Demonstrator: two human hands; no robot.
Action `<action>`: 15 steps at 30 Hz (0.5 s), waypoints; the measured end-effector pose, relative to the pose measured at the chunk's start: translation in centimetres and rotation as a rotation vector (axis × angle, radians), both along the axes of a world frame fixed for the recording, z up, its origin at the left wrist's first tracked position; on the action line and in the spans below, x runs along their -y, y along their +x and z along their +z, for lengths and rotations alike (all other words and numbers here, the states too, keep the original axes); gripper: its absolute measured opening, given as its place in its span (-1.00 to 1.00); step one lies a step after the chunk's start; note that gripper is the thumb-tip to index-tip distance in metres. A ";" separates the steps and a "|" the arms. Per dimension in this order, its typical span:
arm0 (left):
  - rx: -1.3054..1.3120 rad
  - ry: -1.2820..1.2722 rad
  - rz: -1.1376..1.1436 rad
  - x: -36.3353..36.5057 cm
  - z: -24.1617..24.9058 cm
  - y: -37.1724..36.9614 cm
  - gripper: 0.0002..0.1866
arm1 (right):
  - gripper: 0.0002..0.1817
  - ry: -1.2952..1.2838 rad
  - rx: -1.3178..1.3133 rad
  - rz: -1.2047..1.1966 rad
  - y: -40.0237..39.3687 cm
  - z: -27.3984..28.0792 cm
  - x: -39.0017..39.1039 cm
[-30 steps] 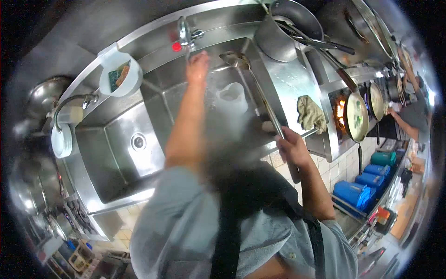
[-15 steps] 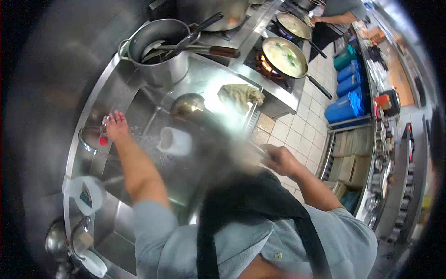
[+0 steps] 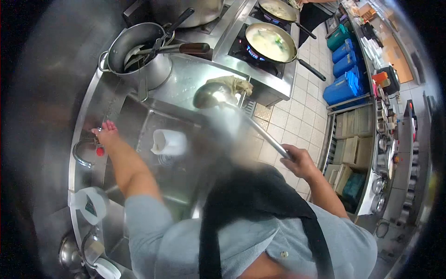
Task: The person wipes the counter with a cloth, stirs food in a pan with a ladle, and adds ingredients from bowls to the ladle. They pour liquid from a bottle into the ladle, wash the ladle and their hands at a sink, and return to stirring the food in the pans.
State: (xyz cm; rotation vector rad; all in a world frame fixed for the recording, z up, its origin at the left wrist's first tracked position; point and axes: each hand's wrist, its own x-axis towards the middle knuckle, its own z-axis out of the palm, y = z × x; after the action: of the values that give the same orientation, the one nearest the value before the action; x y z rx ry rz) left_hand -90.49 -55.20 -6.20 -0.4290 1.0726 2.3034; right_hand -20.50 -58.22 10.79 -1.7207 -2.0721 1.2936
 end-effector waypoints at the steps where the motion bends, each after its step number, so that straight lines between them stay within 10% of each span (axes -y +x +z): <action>1: -0.013 -0.025 -0.009 -0.2 0.4 1.0 -0.14 | -0.58 0.023 -0.029 -0.044 0.9 -0.6 0.4; 4: -0.044 -0.377 0.057 -1.4 1.8 5.7 -0.34 | -0.59 0.044 -0.046 -0.095 2.4 -0.6 1.1; 7: -0.791 -0.852 -0.010 -2.9 -1.8 12.4 -0.73 | -0.57 0.003 -0.082 -0.229 3.8 -0.8 0.9; 15: -1.823 -0.880 -0.854 -10.2 6.2 44.4 -0.43 | -0.53 0.020 -0.161 -0.379 6.9 0.4 -4.2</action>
State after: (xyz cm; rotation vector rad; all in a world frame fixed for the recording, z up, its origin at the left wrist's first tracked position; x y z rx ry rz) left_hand -46.11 -45.00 -0.02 1.8055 2.2524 0.8102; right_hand -13.58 -53.98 11.19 -1.8190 -1.5708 1.2380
